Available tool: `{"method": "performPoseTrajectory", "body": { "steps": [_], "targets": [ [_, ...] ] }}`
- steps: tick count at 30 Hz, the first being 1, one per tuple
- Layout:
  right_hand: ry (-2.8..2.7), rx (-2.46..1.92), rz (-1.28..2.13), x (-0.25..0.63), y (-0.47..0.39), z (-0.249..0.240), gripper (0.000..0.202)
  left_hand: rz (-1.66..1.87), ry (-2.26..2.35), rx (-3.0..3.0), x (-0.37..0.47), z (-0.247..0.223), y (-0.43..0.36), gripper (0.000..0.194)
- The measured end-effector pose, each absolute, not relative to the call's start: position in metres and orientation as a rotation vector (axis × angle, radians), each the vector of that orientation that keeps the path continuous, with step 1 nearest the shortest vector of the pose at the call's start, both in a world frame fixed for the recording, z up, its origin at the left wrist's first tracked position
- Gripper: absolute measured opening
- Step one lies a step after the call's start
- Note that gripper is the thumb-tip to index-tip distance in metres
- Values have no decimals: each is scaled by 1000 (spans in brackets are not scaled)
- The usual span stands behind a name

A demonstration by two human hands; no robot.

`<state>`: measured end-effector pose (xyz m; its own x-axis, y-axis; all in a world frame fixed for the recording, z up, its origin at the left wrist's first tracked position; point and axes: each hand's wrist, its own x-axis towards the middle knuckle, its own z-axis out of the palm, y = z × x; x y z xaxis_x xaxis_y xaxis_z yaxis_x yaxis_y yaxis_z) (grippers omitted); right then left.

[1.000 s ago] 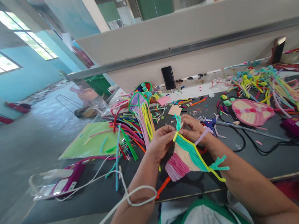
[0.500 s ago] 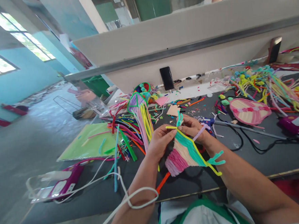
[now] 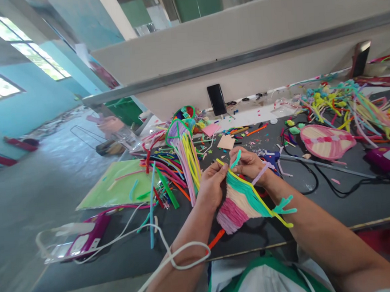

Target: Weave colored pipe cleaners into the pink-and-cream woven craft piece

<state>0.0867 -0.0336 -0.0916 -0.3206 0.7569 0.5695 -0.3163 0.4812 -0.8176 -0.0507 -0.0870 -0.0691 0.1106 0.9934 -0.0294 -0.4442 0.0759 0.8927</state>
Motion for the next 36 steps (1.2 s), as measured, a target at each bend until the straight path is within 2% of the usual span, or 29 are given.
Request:
{"method": "performPoseTrajectory", "body": {
  "steps": [4,12,17,19,22,28,32,36],
  "targets": [
    [-1563,-395,1159,89,-35,-89,17,1175,778,759,-48,-63,-88,29],
    [-1535,-426,1170,96,-31,-86,22,1042,795,813,-62,-59,-90,24],
    [-1493,-219,1535,100,-36,-87,31,972,757,824,-62,-59,-92,19],
    [-1470,-183,1589,98,-38,-88,29,933,732,833,-59,-60,-94,20],
    [-1563,-206,1514,97,-37,-89,20,910,740,828,-57,-61,-95,19],
    [-1867,-329,1233,108,-28,-85,26,888,797,857,-59,-59,-95,23],
    [-1924,-410,1037,113,-28,-81,22,865,811,893,-60,-58,-95,23],
    [-1884,-495,1015,112,-28,-80,22,897,840,909,-63,-57,-93,21]
  ]
}}
